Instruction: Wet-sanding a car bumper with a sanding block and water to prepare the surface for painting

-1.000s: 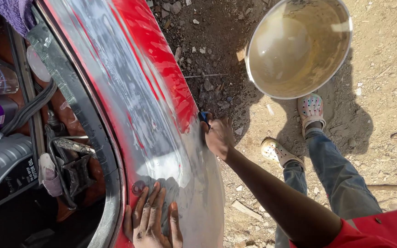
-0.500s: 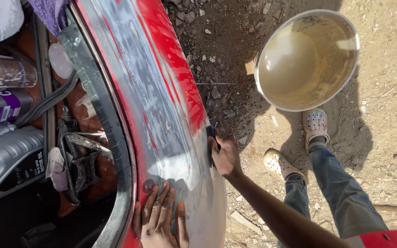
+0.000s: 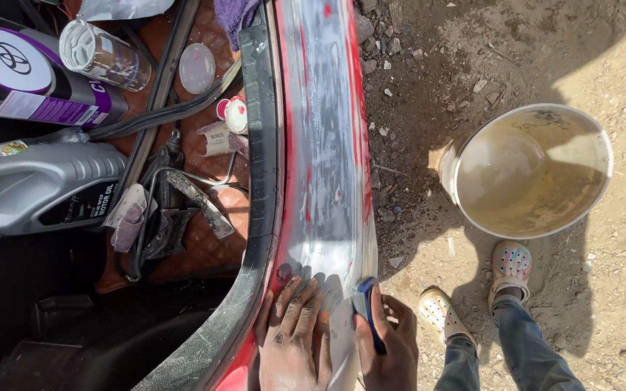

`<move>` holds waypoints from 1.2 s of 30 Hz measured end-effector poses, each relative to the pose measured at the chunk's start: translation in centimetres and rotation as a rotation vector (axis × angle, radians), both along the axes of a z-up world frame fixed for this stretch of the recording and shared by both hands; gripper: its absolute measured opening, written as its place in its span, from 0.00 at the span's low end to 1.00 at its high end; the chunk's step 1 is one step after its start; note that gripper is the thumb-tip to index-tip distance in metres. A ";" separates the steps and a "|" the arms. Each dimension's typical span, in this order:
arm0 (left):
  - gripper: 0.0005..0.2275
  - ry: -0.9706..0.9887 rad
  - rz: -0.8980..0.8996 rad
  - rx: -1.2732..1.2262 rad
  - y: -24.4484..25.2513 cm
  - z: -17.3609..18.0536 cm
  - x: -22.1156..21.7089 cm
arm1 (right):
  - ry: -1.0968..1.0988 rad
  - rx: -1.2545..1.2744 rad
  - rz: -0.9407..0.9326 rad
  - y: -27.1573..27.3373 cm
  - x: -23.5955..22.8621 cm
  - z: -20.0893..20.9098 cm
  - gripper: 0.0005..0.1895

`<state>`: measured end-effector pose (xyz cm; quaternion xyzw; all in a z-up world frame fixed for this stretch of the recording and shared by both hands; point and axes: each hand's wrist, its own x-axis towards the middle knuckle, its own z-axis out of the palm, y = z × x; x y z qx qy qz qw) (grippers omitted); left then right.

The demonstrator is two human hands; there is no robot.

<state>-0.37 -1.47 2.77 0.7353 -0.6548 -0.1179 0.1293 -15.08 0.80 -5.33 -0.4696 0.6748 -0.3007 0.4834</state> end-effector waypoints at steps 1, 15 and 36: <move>0.16 0.000 0.024 -0.009 -0.2 0.5 -0.2 | 0.000 -0.009 0.024 -0.3 -0.9 0.1 0.30; 0.15 0.061 0.093 0.020 0.5 -1.6 0.1 | 0.633 -0.778 0.753 -21.1 2.9 -1.5 0.27; 0.22 0.064 0.130 0.187 5.3 -7.5 -2.5 | 0.709 -0.686 0.735 -22.7 4.9 -0.1 0.29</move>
